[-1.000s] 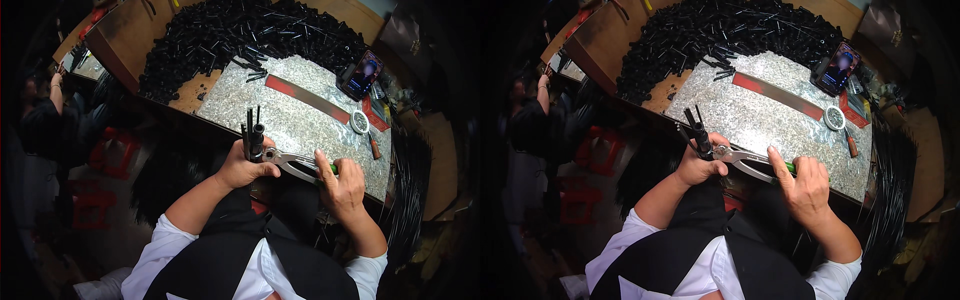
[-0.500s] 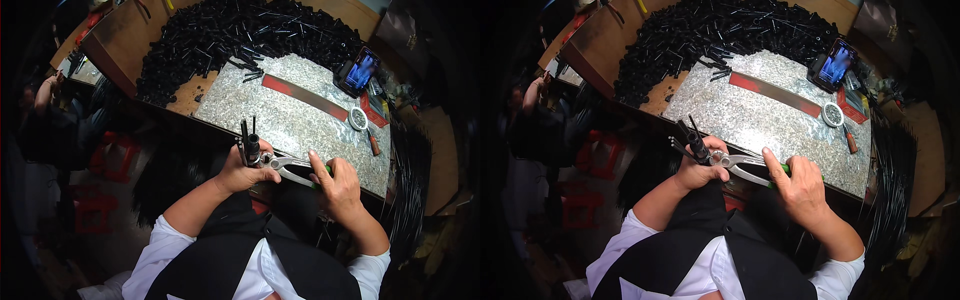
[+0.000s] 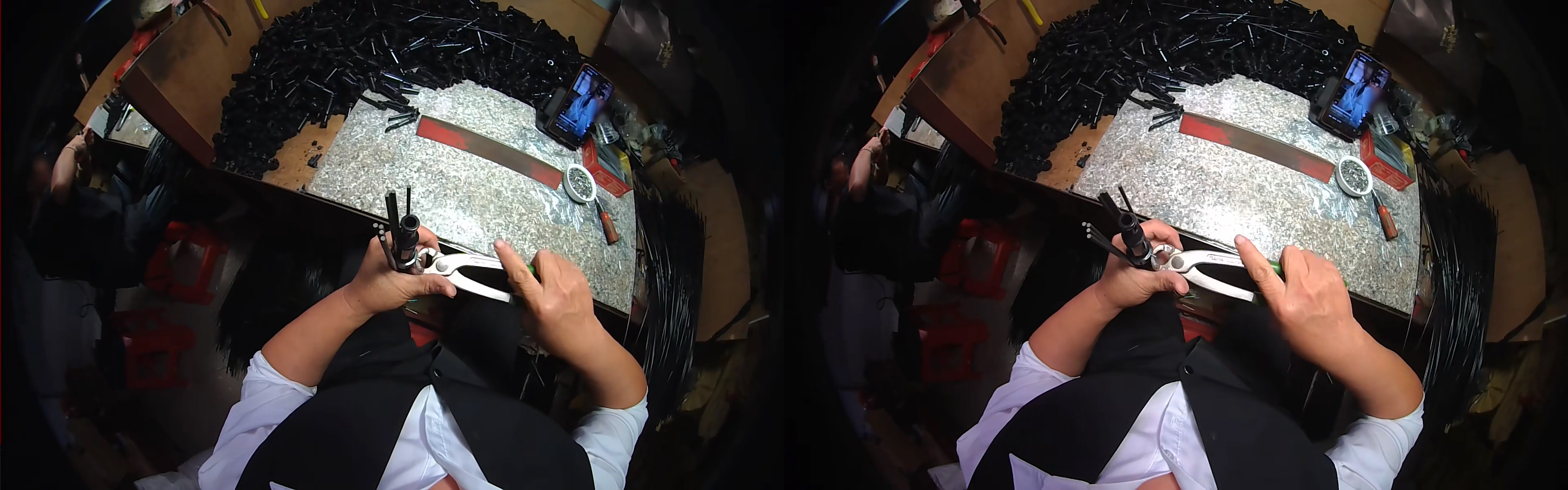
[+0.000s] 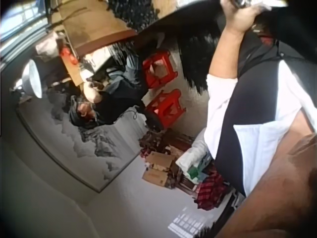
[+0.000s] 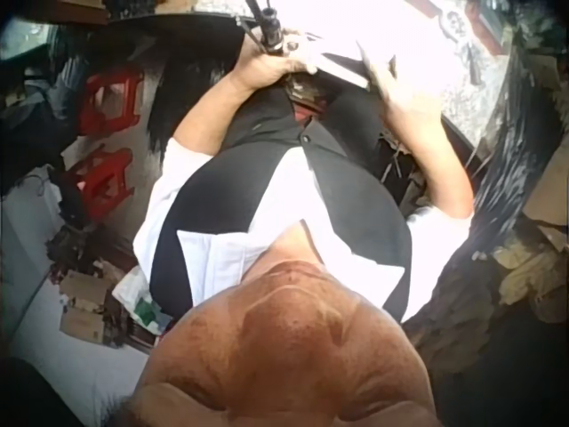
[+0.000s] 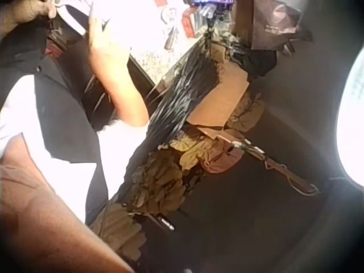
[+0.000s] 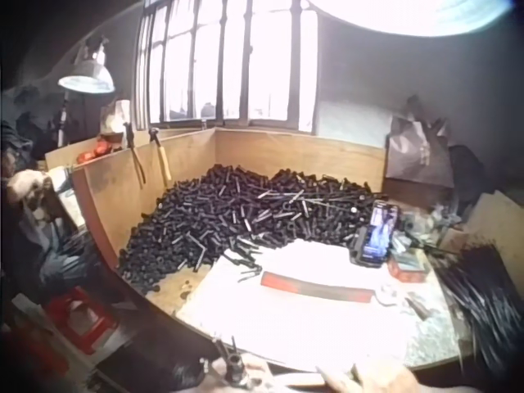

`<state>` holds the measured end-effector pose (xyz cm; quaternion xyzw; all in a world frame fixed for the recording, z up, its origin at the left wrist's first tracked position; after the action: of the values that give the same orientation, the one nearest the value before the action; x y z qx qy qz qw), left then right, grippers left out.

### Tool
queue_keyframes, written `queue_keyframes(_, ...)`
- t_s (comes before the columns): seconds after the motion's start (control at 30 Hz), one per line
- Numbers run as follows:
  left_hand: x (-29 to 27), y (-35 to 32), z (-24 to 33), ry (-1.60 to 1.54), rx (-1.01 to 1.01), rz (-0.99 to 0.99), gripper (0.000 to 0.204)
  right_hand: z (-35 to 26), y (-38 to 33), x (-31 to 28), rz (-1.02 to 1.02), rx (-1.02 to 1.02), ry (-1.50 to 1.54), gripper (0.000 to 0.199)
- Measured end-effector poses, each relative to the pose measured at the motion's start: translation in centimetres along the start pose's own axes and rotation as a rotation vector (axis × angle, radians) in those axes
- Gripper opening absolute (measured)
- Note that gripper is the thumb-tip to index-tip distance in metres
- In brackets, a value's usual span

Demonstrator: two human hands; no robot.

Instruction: The person assembles a brush by gathering bundles of black bristles and inserting them into a brush handle or base at an assembly station.

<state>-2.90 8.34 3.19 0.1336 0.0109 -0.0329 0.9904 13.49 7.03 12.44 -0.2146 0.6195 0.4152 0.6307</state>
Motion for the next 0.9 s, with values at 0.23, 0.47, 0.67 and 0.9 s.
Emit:
queue_keyframes(0.23, 0.1, 0.0, -0.3, -0.015, -0.028, -0.034, 0.049, 0.1, -0.5, 0.8, 0.000, 0.075, 0.116, 0.064)
queue_keyframes(0.47, -0.1, 0.1, -0.4, -0.106, -0.019, -0.015, 0.058, 0.2, -0.5, 1.3, -0.040, 0.112, 0.255, 0.063)
queue_keyframes(0.67, 0.1, -0.2, -0.5, -0.340, -0.095, -0.039, 0.073, 0.3, -0.3, -0.8, 0.070, 0.052, 0.200, 0.062)
queue_keyframes(0.9, 0.7, -0.2, 0.3, -0.275, 0.022, -0.110, 0.050, -0.1, -1.6, -1.2, 0.030, 0.047, 0.157, 0.059)
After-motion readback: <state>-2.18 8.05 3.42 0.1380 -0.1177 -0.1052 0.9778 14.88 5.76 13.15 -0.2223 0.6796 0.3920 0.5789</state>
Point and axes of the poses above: each hand's wrist, its own y-axis towards the middle knuckle, its own x-axis out of the palm, z = x × y, the point moved 9 cm from there along y, towards the middle knuckle, and after that the axes turned 4 degrees about x, right-handed, at the moved point
